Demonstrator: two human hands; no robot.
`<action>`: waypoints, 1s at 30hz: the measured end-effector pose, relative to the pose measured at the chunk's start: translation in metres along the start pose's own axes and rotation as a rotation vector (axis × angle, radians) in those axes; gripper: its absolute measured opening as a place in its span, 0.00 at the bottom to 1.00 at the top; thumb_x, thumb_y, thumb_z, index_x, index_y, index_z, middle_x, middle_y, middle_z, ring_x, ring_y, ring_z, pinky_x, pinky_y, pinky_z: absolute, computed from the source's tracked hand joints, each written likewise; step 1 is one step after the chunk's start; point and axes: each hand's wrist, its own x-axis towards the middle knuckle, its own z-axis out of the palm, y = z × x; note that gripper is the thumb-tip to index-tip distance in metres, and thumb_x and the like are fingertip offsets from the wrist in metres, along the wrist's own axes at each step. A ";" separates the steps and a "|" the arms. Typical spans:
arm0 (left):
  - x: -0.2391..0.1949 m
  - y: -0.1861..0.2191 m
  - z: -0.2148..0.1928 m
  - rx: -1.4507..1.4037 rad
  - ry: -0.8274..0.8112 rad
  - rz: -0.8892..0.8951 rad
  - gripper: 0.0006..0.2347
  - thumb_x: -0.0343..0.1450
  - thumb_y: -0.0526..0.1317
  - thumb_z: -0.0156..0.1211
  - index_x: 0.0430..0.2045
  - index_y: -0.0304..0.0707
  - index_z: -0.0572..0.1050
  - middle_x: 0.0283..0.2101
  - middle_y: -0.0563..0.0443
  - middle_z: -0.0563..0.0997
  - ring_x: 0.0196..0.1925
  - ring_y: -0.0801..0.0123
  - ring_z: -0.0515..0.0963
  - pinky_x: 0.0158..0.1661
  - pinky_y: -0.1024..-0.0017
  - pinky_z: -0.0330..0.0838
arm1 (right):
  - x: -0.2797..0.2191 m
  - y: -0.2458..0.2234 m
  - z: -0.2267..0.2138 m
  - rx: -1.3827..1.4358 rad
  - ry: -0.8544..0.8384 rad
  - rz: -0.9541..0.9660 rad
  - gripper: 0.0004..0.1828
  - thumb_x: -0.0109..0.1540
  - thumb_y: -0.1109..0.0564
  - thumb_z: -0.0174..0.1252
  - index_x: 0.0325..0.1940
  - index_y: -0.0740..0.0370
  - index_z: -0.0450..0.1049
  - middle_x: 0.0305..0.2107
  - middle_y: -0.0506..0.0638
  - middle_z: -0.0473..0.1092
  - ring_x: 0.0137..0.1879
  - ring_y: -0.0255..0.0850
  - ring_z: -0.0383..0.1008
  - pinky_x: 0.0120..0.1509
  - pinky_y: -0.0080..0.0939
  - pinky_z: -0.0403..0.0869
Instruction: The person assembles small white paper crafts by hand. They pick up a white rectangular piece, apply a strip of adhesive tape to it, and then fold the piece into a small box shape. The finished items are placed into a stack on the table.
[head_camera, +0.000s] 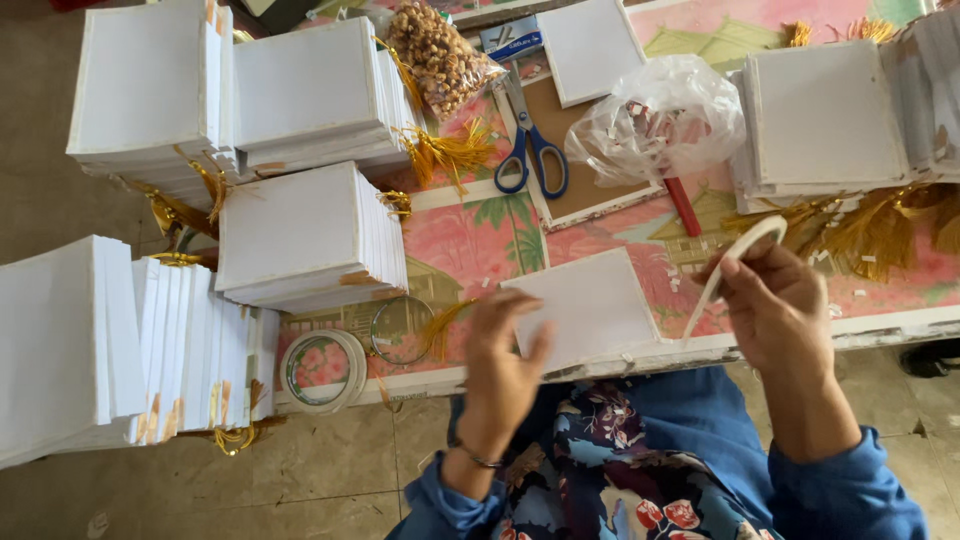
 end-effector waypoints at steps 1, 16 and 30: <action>0.003 0.011 0.009 0.000 0.000 -0.002 0.07 0.73 0.38 0.63 0.42 0.38 0.77 0.46 0.46 0.79 0.52 0.56 0.78 0.58 0.59 0.70 | -0.009 -0.002 0.013 -0.001 0.000 0.002 0.07 0.69 0.65 0.58 0.50 0.69 0.73 0.37 0.59 0.76 0.42 0.46 0.81 0.49 0.33 0.80; 0.024 0.048 0.068 -0.439 -0.513 0.127 0.09 0.80 0.39 0.54 0.50 0.36 0.75 0.48 0.43 0.71 0.49 0.55 0.78 0.53 0.62 0.77 | -0.045 -0.025 0.025 -0.539 -0.471 -0.023 0.38 0.64 0.38 0.51 0.71 0.66 0.68 0.60 0.55 0.75 0.68 0.41 0.73 0.71 0.42 0.72; 0.086 -0.009 0.071 -0.285 -0.534 0.153 0.06 0.74 0.39 0.62 0.31 0.36 0.79 0.34 0.49 0.78 0.37 0.62 0.77 0.41 0.64 0.69 | -0.038 -0.016 0.024 -0.868 -0.115 -0.180 0.14 0.71 0.56 0.53 0.31 0.57 0.75 0.23 0.42 0.72 0.31 0.30 0.69 0.39 0.31 0.67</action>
